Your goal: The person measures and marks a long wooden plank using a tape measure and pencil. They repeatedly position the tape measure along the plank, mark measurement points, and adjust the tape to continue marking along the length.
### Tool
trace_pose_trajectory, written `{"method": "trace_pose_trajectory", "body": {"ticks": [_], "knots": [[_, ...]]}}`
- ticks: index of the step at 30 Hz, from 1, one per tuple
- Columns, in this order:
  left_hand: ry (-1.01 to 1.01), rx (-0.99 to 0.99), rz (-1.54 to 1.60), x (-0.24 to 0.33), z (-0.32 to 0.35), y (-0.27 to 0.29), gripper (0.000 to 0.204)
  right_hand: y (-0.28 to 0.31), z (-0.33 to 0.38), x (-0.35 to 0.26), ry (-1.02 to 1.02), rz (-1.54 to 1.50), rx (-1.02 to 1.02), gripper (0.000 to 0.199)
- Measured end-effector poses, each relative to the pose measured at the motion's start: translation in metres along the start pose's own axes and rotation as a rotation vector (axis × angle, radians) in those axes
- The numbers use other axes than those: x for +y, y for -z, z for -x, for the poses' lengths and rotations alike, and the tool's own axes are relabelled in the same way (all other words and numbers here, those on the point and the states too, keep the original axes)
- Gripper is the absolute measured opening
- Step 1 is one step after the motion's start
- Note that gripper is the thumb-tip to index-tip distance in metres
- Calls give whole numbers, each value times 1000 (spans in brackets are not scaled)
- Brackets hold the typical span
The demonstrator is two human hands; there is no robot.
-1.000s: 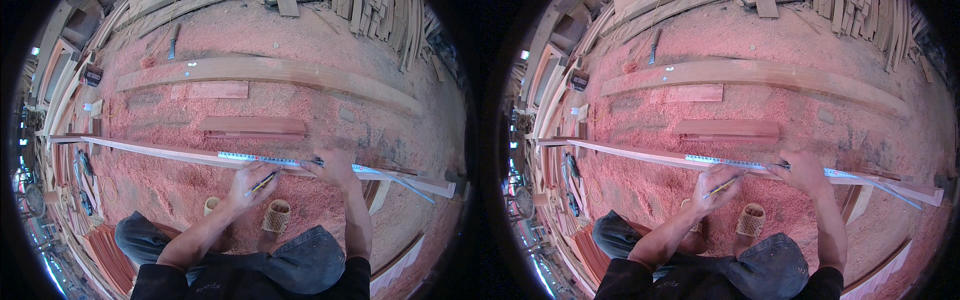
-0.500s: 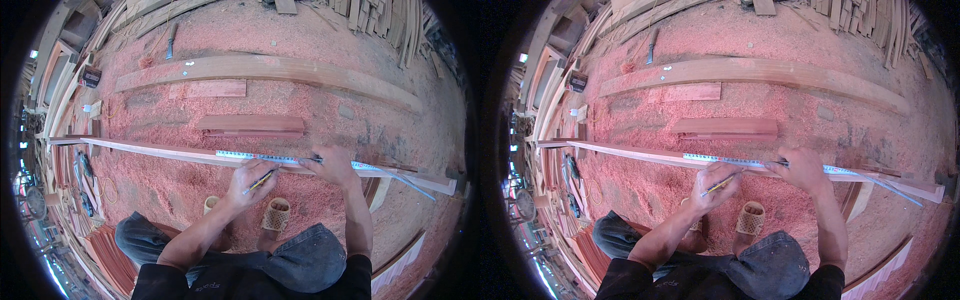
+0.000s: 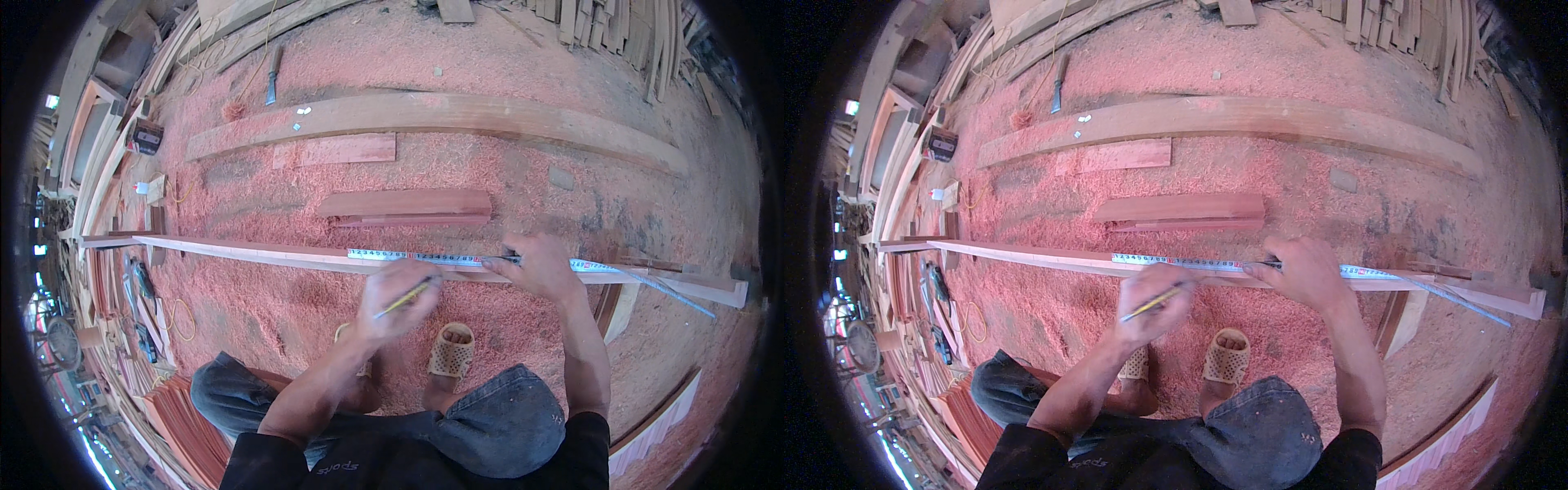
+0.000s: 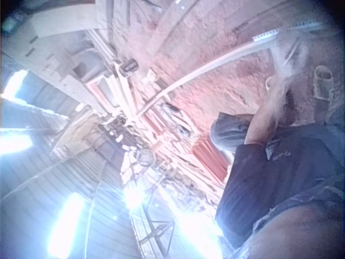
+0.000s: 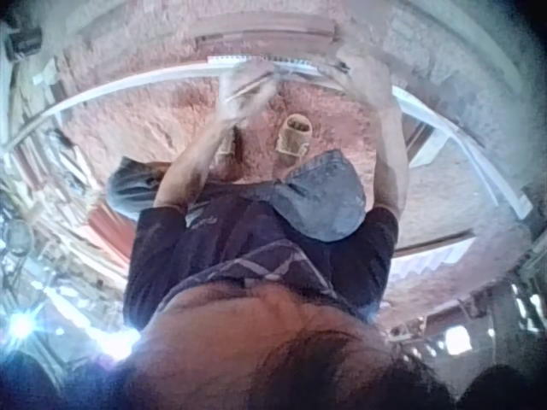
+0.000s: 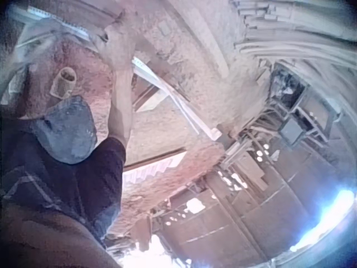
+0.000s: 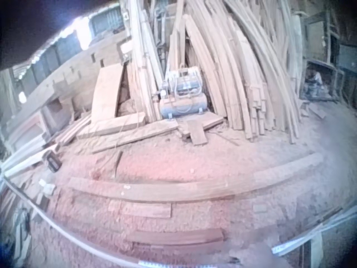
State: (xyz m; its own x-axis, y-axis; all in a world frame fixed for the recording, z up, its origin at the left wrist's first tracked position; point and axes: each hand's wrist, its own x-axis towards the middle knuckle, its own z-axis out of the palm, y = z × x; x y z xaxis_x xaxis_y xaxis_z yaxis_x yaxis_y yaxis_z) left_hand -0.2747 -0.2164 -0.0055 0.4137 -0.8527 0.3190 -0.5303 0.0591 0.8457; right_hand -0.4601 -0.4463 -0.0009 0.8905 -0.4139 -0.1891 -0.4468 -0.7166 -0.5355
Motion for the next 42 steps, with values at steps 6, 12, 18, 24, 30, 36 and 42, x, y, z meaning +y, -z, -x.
{"method": "trace_pose_trajectory", "body": {"ticks": [6,12,18,24,30,36,42], "knots": [[76,-179,-368,-11,-22,66,13,2,4,-1,7,-58,31,47],[213,-301,-211,-29,-17,71,16,10,11,19,-41,-55,-32,45],[176,-319,-229,-27,-17,32,17,33,28,48,-73,-34,-75,44],[175,-312,-193,-22,-22,30,17,34,31,49,-117,-61,-75,44],[175,-302,-155,-26,-20,30,13,34,30,49,-116,-80,-77,43],[179,-285,-111,-28,-18,34,8,31,30,46,-79,-59,-20,43],[129,-278,-102,-29,-21,33,9,31,30,52,-117,-16,-106,46]]}}
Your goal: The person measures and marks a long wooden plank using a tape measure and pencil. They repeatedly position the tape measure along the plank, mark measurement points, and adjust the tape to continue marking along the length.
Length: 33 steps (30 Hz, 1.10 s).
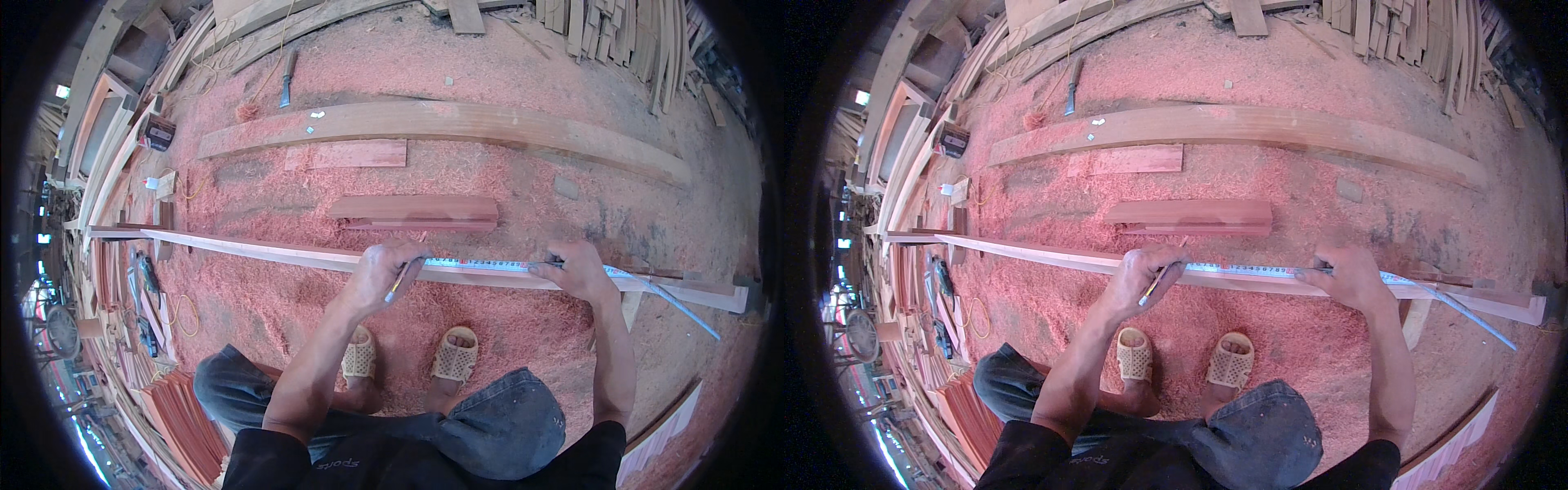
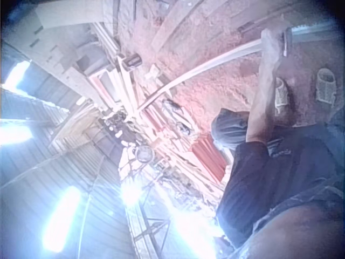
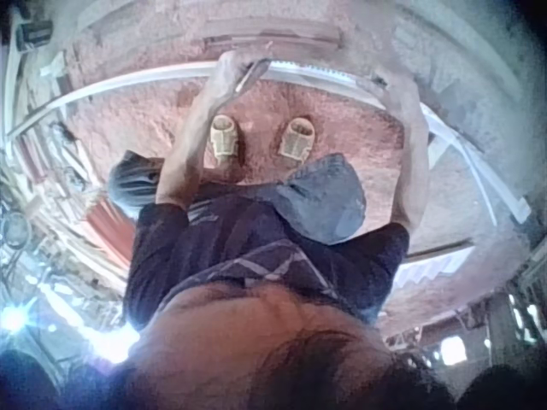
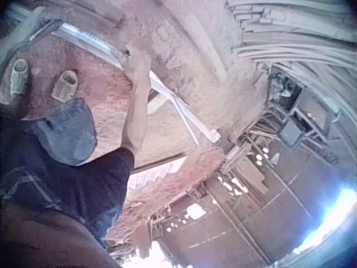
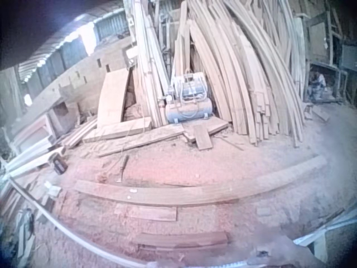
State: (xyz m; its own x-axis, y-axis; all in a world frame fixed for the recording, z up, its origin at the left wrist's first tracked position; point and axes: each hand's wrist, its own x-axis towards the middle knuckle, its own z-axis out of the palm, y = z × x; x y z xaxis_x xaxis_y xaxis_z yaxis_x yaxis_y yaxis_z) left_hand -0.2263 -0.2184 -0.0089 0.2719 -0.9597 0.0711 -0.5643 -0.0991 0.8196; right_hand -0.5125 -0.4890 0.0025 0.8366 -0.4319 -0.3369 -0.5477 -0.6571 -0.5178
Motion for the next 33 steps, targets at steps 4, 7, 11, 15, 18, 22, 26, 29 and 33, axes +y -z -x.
{"method": "trace_pose_trajectory", "body": {"ticks": [4,7,11,15,18,22,26,29,33], "knots": [[50,-33,21,2,1,2,10,-1,0,1,18,-25,7,46],[82,-69,-15,6,1,6,14,-3,-2,1,56,-66,39,44],[-121,142,-175,18,-3,5,24,-3,-2,3,28,-59,17,46],[-48,214,-105,46,6,-16,30,-3,-2,7,7,9,-30,53],[-89,84,102,62,6,-46,27,-4,-4,7,16,53,-12,54],[-112,53,116,71,-2,-82,23,-5,-4,7,23,54,-5,53],[-176,115,68,69,-8,-97,26,-4,-2,6,13,29,-17,50],[-115,123,89,68,-10,-100,26,-5,-2,5,99,-4,77,49],[-116,137,92,67,-11,-100,25,-6,-2,5,134,-32,127,51]]}}
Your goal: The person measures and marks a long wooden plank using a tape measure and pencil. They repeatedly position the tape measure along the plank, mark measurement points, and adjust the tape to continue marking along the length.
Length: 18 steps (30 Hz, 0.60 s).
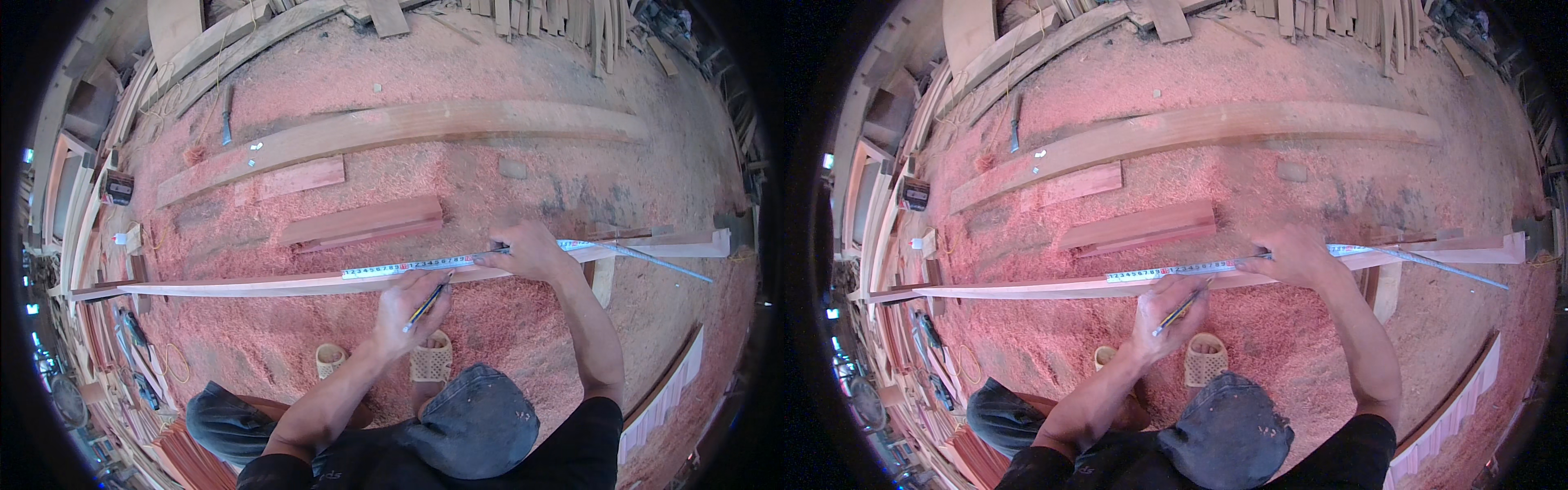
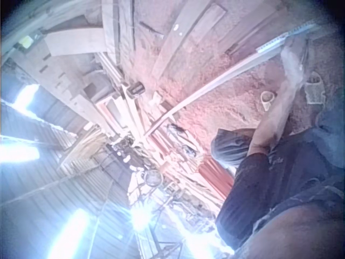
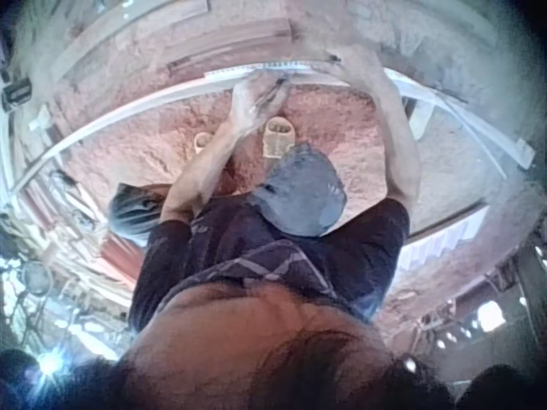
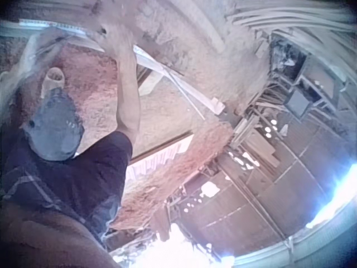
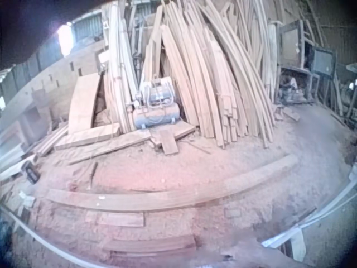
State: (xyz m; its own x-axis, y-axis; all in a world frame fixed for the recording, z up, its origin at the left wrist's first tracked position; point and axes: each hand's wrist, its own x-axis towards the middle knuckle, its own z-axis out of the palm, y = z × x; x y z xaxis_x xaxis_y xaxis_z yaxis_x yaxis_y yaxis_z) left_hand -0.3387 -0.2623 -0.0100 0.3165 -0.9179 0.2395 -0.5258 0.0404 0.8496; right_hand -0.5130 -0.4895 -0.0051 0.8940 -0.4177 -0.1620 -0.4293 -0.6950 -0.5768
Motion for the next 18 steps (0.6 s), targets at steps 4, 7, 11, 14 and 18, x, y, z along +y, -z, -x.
{"method": "trace_pose_trajectory", "body": {"ticks": [4,7,11,14,18], "knots": [[12,1,27,-1,0,2,23,2,-1,0,-39,39,-58,48],[20,-7,28,-2,0,2,23,5,-1,0,-119,35,-171,51],[48,-14,45,-2,1,1,22,6,-3,0,-112,58,-194,52],[43,-12,21,-2,0,1,22,6,-3,0,-121,63,-208,50],[29,-1,5,3,3,0,21,6,2,-4,-119,26,-190,49]]}}
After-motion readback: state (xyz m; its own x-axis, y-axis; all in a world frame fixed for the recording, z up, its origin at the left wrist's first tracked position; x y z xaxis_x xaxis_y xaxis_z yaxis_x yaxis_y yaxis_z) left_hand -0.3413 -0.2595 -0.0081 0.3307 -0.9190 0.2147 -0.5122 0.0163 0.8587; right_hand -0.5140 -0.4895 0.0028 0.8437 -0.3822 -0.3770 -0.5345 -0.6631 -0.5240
